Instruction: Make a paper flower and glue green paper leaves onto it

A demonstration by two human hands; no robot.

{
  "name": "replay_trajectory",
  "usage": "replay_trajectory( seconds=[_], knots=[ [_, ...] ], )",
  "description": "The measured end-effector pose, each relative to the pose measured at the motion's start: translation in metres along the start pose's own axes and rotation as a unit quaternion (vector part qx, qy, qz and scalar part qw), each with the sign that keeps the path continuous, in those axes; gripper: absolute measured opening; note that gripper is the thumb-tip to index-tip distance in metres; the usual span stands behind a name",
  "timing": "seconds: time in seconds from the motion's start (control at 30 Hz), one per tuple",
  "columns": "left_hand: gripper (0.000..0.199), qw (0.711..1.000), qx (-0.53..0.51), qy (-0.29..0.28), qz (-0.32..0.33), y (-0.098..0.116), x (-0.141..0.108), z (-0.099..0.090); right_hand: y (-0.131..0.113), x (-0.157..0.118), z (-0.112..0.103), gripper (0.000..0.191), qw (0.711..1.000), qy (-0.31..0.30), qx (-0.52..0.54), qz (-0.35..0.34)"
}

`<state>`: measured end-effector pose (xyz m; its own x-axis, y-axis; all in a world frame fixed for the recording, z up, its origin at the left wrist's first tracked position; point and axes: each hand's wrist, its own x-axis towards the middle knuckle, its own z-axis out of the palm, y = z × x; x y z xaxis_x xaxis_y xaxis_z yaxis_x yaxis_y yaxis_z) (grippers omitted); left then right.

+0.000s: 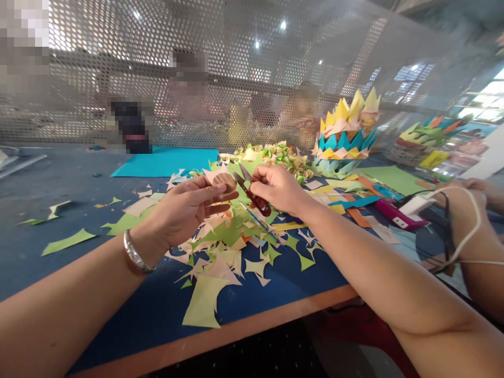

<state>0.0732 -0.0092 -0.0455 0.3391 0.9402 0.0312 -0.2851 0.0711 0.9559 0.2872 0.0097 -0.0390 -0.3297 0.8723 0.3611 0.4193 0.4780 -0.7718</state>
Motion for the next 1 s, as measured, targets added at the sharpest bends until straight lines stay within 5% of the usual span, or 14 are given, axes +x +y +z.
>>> replay_trajectory(
  seconds=[0.17,0.33,0.5,0.8,1.0],
  knots=[
    [0.01,0.999,-0.009,-0.005,0.043,-0.004,0.001,0.003,-0.001,-0.005,0.012,0.02,0.999,-0.042,0.034,0.0],
    [0.012,0.995,-0.031,0.014,0.095,-0.006,0.003,0.003,-0.012,-0.009,0.02,0.014,0.975,-0.088,0.198,0.046],
    [0.012,0.993,-0.041,0.013,0.108,-0.004,0.0,0.008,-0.021,-0.01,0.025,0.033,0.951,-0.075,0.281,0.103],
    [0.01,0.997,-0.035,0.02,0.06,-0.002,0.0,0.005,-0.026,-0.011,0.03,0.048,0.949,-0.028,0.29,0.121],
    [0.021,0.998,0.0,0.054,0.031,0.003,-0.002,0.001,-0.02,-0.009,0.022,0.044,0.973,0.006,0.217,0.081]
  ],
)
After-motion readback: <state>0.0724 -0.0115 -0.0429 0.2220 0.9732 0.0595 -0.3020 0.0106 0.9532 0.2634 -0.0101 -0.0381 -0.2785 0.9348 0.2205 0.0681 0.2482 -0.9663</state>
